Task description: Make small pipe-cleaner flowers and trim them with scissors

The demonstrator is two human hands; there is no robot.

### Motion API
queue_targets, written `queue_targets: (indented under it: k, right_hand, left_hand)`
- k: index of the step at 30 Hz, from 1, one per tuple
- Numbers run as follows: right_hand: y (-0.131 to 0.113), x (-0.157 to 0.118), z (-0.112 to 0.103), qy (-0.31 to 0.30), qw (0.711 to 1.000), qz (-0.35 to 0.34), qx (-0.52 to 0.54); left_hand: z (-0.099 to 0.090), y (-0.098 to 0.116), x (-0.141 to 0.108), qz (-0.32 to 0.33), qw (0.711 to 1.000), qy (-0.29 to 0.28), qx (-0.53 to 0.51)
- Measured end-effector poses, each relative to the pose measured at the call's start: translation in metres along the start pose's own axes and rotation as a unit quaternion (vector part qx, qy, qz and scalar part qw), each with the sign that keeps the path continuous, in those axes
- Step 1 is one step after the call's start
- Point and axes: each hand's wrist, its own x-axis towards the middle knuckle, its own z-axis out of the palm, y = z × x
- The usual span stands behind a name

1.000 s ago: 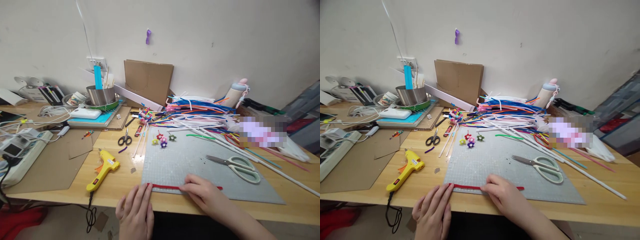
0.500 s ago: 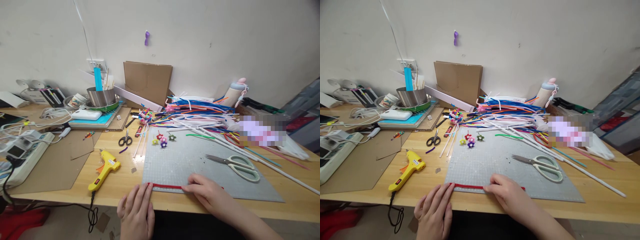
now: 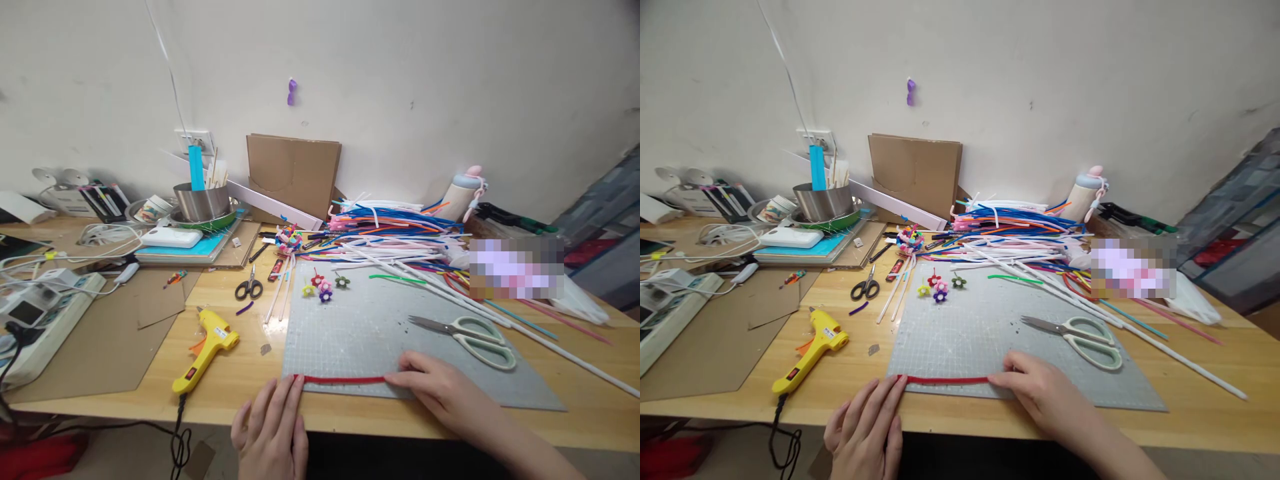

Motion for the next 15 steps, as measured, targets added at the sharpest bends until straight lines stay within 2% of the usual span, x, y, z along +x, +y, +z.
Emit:
queue_targets:
  k: [5,9,11,12,15]
  right_hand:
    - [0.032,-0.017,-0.018,0.035,0.998,0.042,-0.028]
    - [0.05,-0.029,-0.032,0.097,0.992,0.071,-0.035]
    - [0.05,-0.034,-0.037,0.165,0.982,0.089,-0.025]
    - [0.048,-0.035,-0.038,0.219,0.969,0.111,-0.018]
    - [0.037,-0.035,-0.032,0.379,0.901,0.211,0.0]
  left_hand:
    - [-0.001,0.0,0.0,-0.018,1.0,0.009,-0.011]
    - [-0.002,-0.003,0.001,0.022,1.0,-0.005,0.007]
    - [-0.001,-0.003,0.001,0.016,1.0,-0.002,0.003]
    - [-0.001,-0.002,0.001,0.002,1.0,0.003,-0.002]
    - [0.0,0.001,0.0,-0.02,1.0,0.006,-0.014]
